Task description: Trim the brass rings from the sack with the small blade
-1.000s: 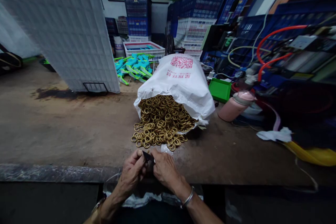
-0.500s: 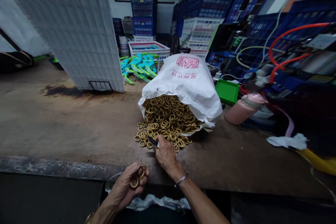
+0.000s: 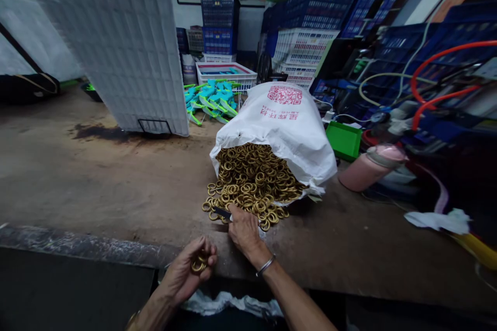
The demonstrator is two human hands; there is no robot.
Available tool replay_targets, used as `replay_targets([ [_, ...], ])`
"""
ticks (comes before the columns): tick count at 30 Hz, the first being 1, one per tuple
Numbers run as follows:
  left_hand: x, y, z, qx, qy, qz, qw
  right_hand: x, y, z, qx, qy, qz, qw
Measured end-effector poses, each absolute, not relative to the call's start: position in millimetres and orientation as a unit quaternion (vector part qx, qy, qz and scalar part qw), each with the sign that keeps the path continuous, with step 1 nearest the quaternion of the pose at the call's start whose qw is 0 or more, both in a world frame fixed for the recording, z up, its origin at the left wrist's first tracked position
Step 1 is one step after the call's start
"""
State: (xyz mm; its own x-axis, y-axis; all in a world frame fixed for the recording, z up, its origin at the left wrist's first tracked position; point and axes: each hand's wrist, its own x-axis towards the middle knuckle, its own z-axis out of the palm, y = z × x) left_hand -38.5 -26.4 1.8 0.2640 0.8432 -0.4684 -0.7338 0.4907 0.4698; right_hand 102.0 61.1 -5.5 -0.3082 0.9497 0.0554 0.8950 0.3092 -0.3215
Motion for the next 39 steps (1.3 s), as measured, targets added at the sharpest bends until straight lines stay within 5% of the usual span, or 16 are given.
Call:
replay_targets([
  [8,-29,-7,2,0.165,0.426,0.516,0.724,116,52,-2,-0.525,-0.708,0.366,0.298],
  [22,-15,-8,2,0.412,0.521,0.526,0.532,105,18,9,-0.491,-0.499,0.655,0.286],
  [33,-14,-17,-11,0.471,0.552,0.538,0.429,96,8,13,-0.521,-0.381,0.702,0.301],
  [39,-13,-19,-2,0.420,0.538,0.530,0.504,98,10,6,-0.517,-0.425,0.673,0.315],
])
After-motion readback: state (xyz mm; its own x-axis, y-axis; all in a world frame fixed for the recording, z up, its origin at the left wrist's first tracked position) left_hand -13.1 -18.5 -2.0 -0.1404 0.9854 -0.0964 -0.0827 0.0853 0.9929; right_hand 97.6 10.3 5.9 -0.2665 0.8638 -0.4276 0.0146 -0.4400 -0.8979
